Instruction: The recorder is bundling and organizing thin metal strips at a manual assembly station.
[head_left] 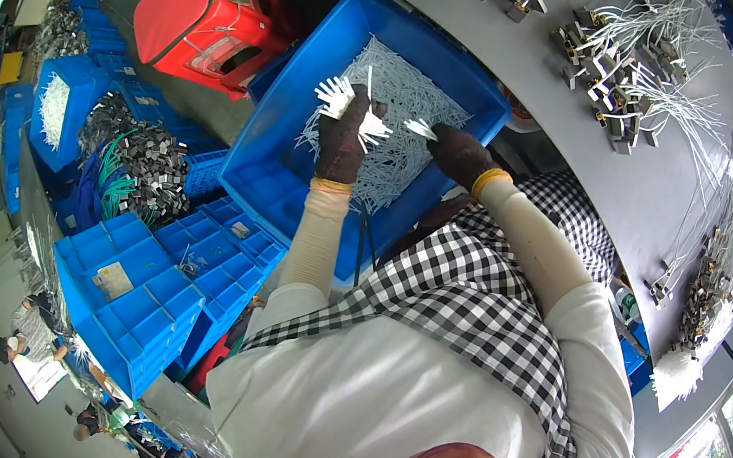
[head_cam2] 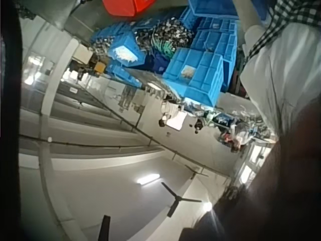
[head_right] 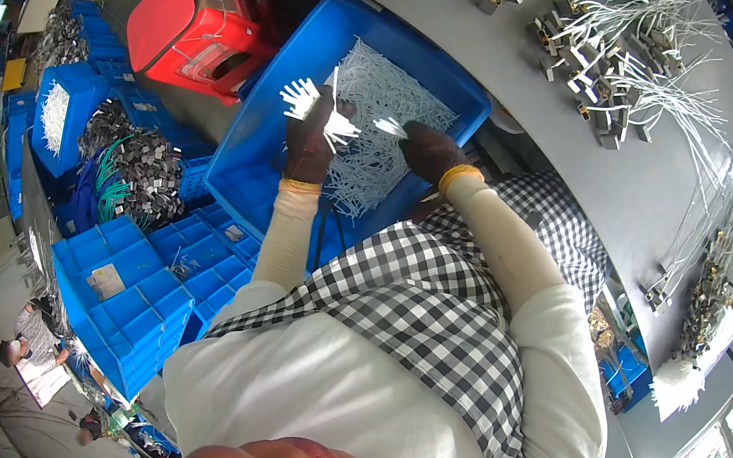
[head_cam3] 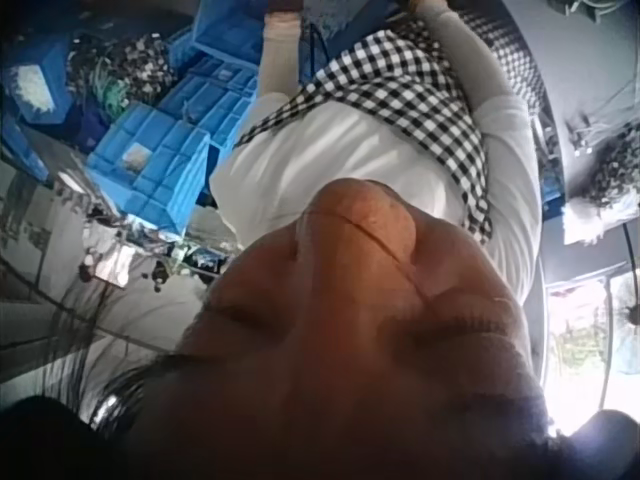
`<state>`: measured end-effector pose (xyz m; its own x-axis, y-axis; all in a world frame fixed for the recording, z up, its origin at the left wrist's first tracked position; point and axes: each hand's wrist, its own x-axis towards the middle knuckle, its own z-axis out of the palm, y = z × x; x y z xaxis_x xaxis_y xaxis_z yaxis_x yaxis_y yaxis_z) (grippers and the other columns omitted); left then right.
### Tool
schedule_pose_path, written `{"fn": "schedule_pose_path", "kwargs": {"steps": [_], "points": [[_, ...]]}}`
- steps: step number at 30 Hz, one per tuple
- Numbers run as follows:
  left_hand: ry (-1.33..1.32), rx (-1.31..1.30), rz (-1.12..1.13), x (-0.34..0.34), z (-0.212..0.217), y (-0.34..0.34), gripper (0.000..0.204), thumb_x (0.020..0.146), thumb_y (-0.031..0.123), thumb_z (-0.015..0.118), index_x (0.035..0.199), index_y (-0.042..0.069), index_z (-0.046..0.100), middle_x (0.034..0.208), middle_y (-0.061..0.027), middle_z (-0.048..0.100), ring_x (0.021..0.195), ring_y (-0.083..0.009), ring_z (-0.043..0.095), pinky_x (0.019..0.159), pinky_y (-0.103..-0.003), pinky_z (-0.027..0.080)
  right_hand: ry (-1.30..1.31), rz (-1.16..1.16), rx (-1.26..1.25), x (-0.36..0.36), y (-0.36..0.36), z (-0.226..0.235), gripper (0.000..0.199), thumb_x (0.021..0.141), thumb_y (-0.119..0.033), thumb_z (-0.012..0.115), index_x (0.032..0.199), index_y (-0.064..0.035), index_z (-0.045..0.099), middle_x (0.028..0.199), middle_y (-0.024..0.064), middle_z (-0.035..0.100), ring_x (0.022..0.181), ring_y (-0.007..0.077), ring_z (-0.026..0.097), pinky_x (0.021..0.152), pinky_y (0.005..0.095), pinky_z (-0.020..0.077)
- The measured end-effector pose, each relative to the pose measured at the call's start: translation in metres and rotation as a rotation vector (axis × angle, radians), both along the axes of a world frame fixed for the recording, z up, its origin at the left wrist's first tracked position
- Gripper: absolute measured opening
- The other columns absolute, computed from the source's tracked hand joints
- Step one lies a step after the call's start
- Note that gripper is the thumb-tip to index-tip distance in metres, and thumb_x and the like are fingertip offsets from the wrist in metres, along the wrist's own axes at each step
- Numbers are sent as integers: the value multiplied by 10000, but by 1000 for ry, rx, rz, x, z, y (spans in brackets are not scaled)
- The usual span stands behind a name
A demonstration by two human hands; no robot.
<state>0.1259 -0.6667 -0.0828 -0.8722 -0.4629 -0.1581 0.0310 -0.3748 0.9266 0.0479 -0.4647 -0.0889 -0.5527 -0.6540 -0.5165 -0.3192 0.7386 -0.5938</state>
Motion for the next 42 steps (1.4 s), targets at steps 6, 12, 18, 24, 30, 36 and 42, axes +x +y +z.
{"fn": "schedule_pose_path", "kwargs": {"steps": [6,12,18,24,30,36,42], "points": [[110,-407,-280,5,7,4,214,932,188,677,1016,-8,667,951,-72,684,807,-143,665,704,-278,528,-265,-263,-479,-24,-25,35,542,991,-448,532,1320,-18,522,1265,206,615,1191,315,582,1004,403,463],[-116,-20,-321,-2,13,16,273,924,200,679,1117,12,637,935,-49,677,818,-128,651,689,-283,500,-395,-281,-591,-16,-47,55,552,1004,-438,529,1408,-63,508,1271,191,621,1083,253,619,961,378,489],[-89,-483,-580,8,-11,-3,326,946,176,636,1210,-5,573,1125,-109,627,1039,-205,616,878,-325,490,127,-275,-825,-7,-44,40,555,971,-386,615,1430,-101,487,1337,166,582,1205,302,569,1002,411,463],[2,-642,-595,11,-71,18,432,952,61,557,1367,23,441,1402,-128,471,1268,-233,491,1049,-339,422,237,242,-434,-4,-31,64,545,930,-304,634,1381,-46,470,1401,208,496,1266,384,507,1082,449,417],[-11,282,-380,-69,0,98,181,931,63,632,1102,5,636,1020,-98,686,902,-193,662,813,-319,544,362,-335,-786,-5,69,95,523,975,-301,578,1424,-61,456,1429,167,501,1223,300,561,1044,399,455],[496,-81,-553,-142,76,260,257,888,-4,672,1128,-8,580,878,-111,659,805,-190,645,781,-328,545,252,-1169,-1141,-13,242,80,480,1041,-309,488,1407,2,477,1357,148,572,1282,240,527,1102,376,399],[336,-208,-904,-153,41,422,576,848,105,748,1348,8,478,968,-91,639,850,-167,623,764,-300,540,364,-1601,-1260,22,345,45,560,1036,-385,487,1442,-4,434,1423,158,514,1322,255,488,1131,384,364]]}}
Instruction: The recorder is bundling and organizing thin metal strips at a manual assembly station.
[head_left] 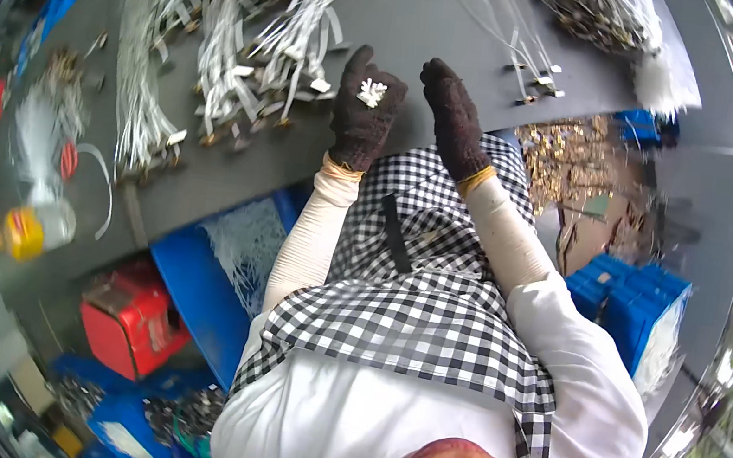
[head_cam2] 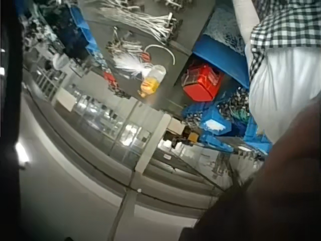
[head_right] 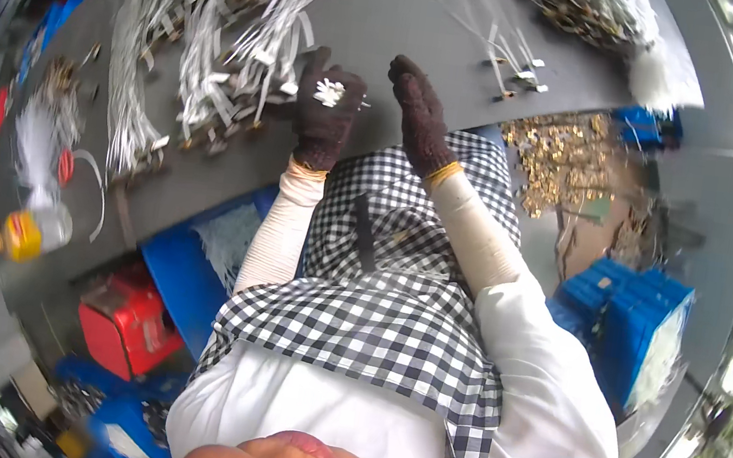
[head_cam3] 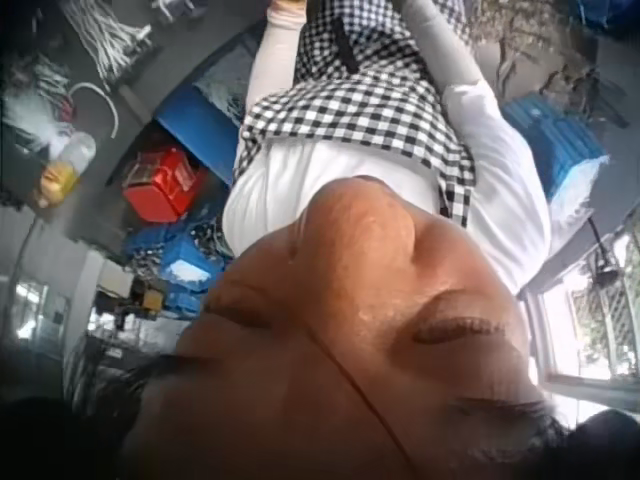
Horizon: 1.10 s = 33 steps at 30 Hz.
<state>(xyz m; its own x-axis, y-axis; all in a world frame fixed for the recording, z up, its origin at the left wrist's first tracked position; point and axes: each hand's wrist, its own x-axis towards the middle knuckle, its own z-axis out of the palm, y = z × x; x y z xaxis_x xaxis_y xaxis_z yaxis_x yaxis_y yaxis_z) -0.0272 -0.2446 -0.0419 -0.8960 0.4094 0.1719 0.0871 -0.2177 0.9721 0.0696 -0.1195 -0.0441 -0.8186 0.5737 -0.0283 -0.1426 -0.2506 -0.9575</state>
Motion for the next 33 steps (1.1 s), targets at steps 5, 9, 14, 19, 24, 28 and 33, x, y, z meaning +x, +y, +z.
{"fn": "schedule_pose_path", "kwargs": {"steps": [5,9,14,19,24,28,33], "points": [[-5,-276,-278,11,-11,50,673,876,147,727,1427,15,364,937,-64,640,829,-193,634,772,-314,525,-34,-31,120,4,32,-9,565,1018,-371,494,1443,-3,437,1419,177,515,1313,272,494,1109,381,366],[-108,-175,-175,10,-23,81,596,891,148,721,1371,-32,417,990,-56,661,884,-168,638,806,-313,520,35,-35,-62,-15,46,-19,555,1019,-372,492,1428,1,452,1400,179,530,1280,267,523,1095,377,380],[-355,-45,-26,-21,-21,73,386,951,66,626,1313,-11,516,1054,-91,633,952,-177,644,830,-325,553,-2,-24,151,-4,77,-22,426,1000,-287,565,1352,-49,546,1375,144,552,1266,279,536,1080,382,414],[-467,185,-30,-41,-23,74,312,970,43,592,1274,-2,535,933,-83,624,859,-209,653,835,-346,569,-119,307,1403,27,77,-20,346,791,-164,685,1134,-134,655,1221,110,602,1205,309,551,1063,433,422],[-571,330,18,-37,-7,68,326,930,45,661,1235,8,552,865,-72,604,814,-213,640,816,-372,575,-314,229,1451,16,78,-26,305,781,-118,682,1084,-118,649,1168,104,611,1158,304,568,1020,431,447],[-607,258,31,-18,-5,66,294,947,149,674,1192,6,593,950,-69,634,862,-193,653,780,-343,570,-227,-182,677,-10,76,-26,213,903,-55,620,1116,-49,621,1164,131,635,1085,279,619,960,357,486],[-626,201,73,-18,-15,81,286,941,268,686,1084,28,621,947,-57,636,787,-163,640,682,-310,532,-287,-15,515,-43,55,-2,219,963,-170,586,1140,-44,608,1058,157,668,978,287,659,859,379,511]]}}
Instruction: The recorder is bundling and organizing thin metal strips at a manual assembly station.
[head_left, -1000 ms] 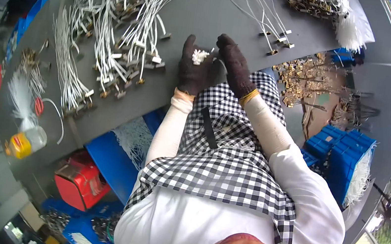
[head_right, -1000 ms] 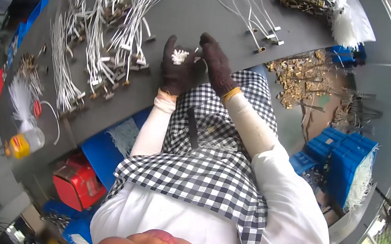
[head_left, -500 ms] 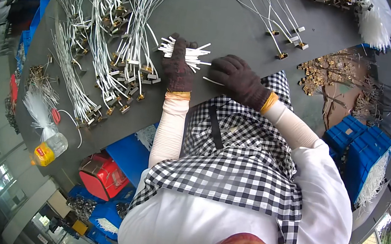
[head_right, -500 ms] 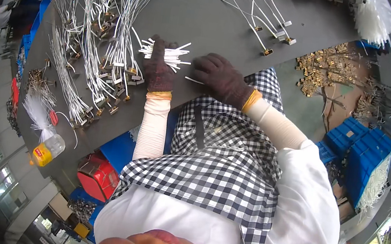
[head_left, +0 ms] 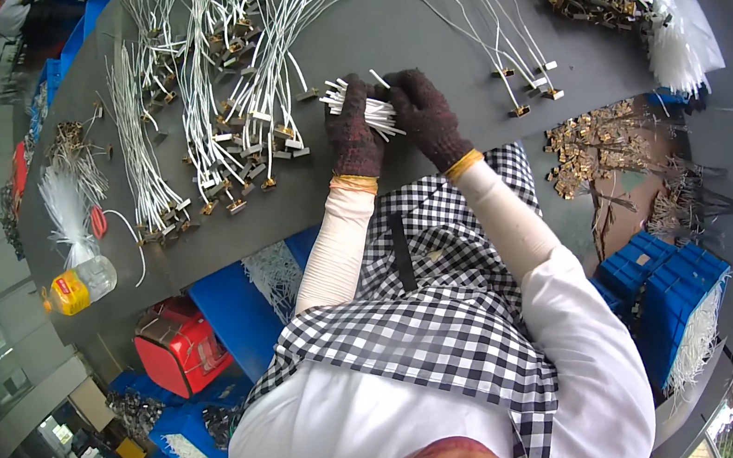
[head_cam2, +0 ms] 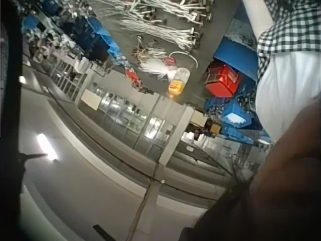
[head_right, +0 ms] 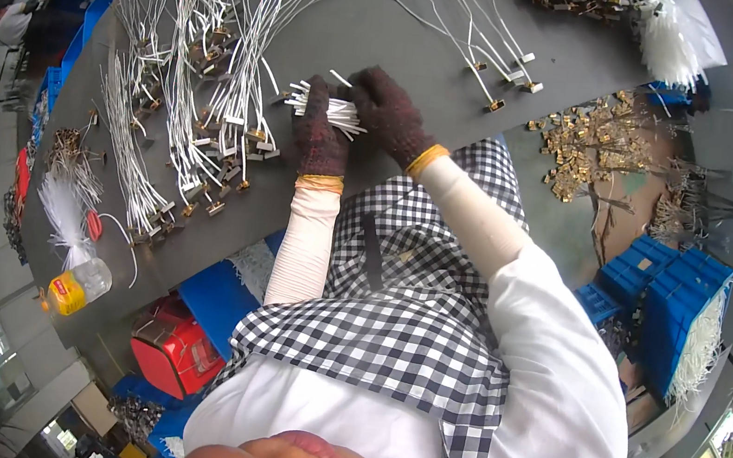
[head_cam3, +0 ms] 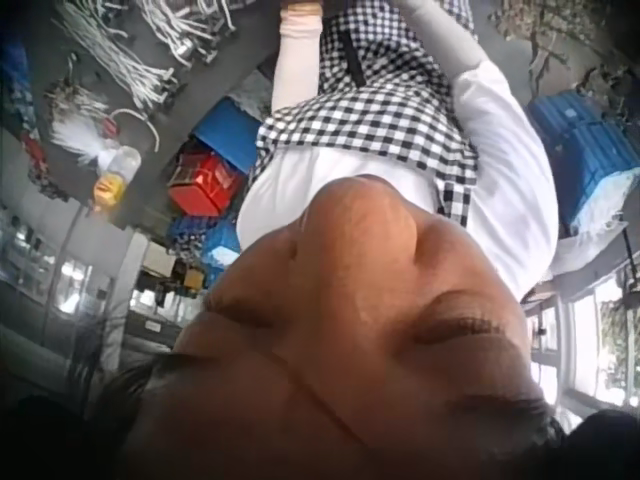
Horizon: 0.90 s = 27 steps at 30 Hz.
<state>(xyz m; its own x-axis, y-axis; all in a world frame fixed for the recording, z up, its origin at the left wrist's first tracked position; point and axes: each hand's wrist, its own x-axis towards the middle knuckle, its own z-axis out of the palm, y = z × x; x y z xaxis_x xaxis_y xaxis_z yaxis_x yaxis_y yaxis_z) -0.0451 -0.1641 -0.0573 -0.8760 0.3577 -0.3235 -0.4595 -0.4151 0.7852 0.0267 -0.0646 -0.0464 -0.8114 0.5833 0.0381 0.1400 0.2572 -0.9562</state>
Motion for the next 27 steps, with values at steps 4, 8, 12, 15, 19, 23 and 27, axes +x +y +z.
{"fn": "schedule_pose_path", "kwargs": {"steps": [4,8,12,15,19,23,27], "points": [[-90,97,67,-13,-17,16,240,943,242,684,1015,29,600,960,-78,635,783,-180,643,674,-316,545,-138,-73,197,8,-16,3,205,965,-203,581,1105,-56,611,1003,168,660,927,326,659,808,402,511],[-108,239,61,-13,-11,24,294,945,265,683,1069,19,580,913,-108,637,805,-238,648,805,-380,589,-107,-162,158,1,-13,1,185,961,-199,592,1079,-57,609,1009,170,654,927,337,654,801,410,506],[-56,505,-88,-16,-10,21,599,942,437,647,1317,-4,493,1215,-186,611,1085,-315,632,966,-457,522,-51,-233,34,-11,-11,1,175,966,-180,585,1080,-49,608,1013,177,653,930,342,651,804,409,505],[414,73,-143,-14,1,21,554,930,152,695,1397,13,431,1248,-124,590,1060,-205,621,939,-348,520,39,-238,42,-12,-6,-2,193,961,-221,585,1085,-78,620,1042,190,663,977,388,638,828,431,510],[176,83,-191,-16,20,24,635,888,12,705,1443,54,399,1147,-63,611,965,-135,610,840,-253,519,31,-143,43,-1,0,6,219,938,-202,608,1123,-86,623,1087,176,662,983,374,644,835,420,513],[487,-139,-246,-14,14,21,671,878,31,714,1449,29,362,1090,-85,651,938,-142,629,825,-275,527,100,-104,362,6,22,18,358,906,-155,638,1243,-52,576,1178,184,620,1083,365,616,915,405,499],[791,-379,-401,-15,-11,19,658,878,94,707,1443,41,374,1218,-126,609,1070,-206,617,906,-332,513,223,158,558,-8,25,37,521,881,-221,654,1350,-45,511,1362,204,520,1307,411,468,1093,463,392]]}}
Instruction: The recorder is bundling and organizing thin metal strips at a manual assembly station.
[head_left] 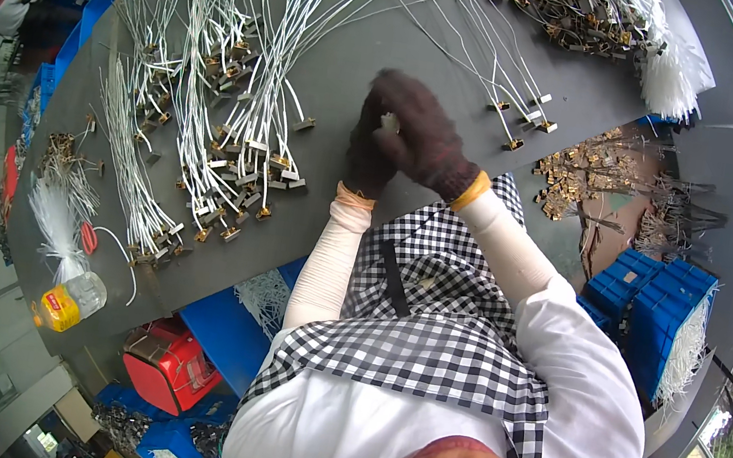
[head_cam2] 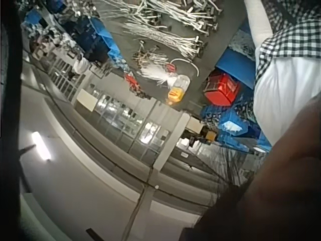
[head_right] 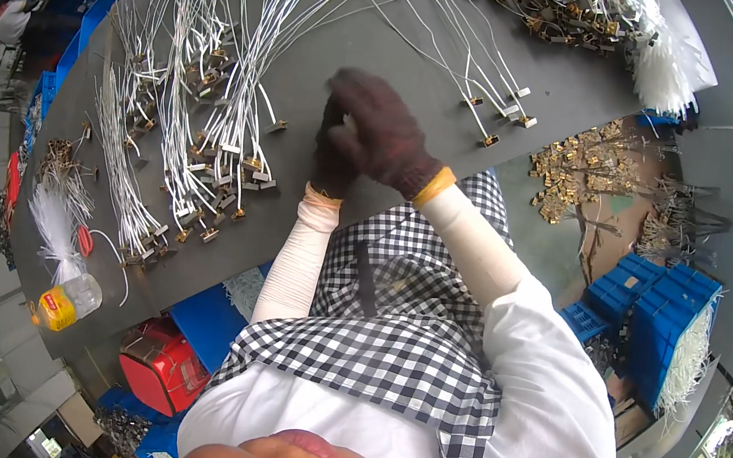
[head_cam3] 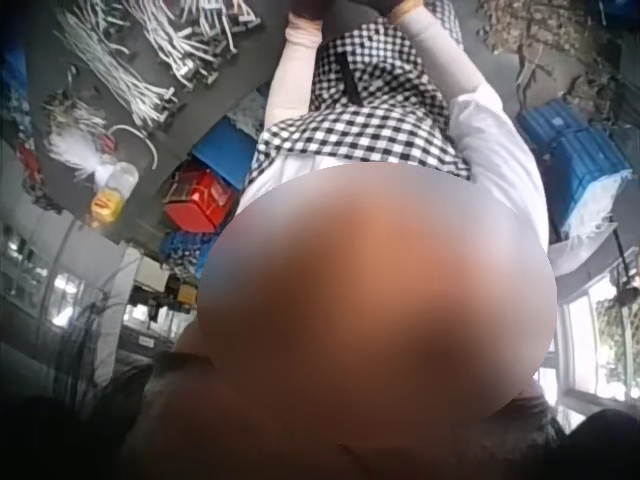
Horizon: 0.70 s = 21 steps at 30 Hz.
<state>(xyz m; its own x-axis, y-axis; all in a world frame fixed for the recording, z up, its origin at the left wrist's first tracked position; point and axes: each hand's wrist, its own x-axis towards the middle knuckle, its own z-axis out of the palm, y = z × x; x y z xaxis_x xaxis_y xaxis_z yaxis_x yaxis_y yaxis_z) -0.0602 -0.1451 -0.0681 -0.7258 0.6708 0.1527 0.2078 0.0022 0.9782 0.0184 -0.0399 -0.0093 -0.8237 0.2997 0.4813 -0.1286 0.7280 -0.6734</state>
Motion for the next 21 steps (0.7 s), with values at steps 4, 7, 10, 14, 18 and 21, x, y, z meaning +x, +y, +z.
{"fn": "schedule_pose_path", "kwargs": {"steps": [4,7,10,14,18,21], "points": [[213,94,-84,6,-13,0,533,917,138,646,1390,22,431,1324,-159,540,1212,-282,550,998,-354,463,-135,40,314,-4,-4,16,545,843,-302,662,1313,-61,530,1370,183,512,1333,376,443,1127,505,334],[316,-70,-125,10,-47,-16,492,948,167,595,1387,23,424,1361,-156,504,1261,-291,512,1030,-361,435,-159,4,333,-6,-5,2,543,831,-316,662,1294,-59,544,1367,181,518,1314,374,461,1123,516,337],[486,-650,-130,2,-111,-44,457,1014,220,486,1416,40,363,1392,-124,449,1303,-262,447,1057,-366,389,-198,44,350,-13,-11,6,553,834,-325,649,1306,-56,543,1365,188,523,1305,377,471,1131,523,328],[877,-670,29,19,-100,-30,420,1030,225,441,1404,45,377,1356,-92,462,1220,-210,480,992,-329,405,-252,40,322,-13,-11,-2,548,808,-330,665,1270,-50,569,1324,174,551,1256,346,513,1119,491,344],[399,-294,-8,17,-74,-19,376,1018,203,460,1348,29,422,1353,-99,482,1208,-189,508,996,-329,429,-134,80,153,-9,-7,9,527,807,-327,662,1239,-34,586,1324,174,559,1252,344,520,1089,448,379],[-214,201,40,8,-17,6,325,991,126,530,1293,19,473,1248,-125,581,1157,-218,585,990,-339,472,211,-50,-541,4,-7,33,453,873,-228,618,1273,-23,562,1323,196,565,1265,354,519,1051,432,421]]}}
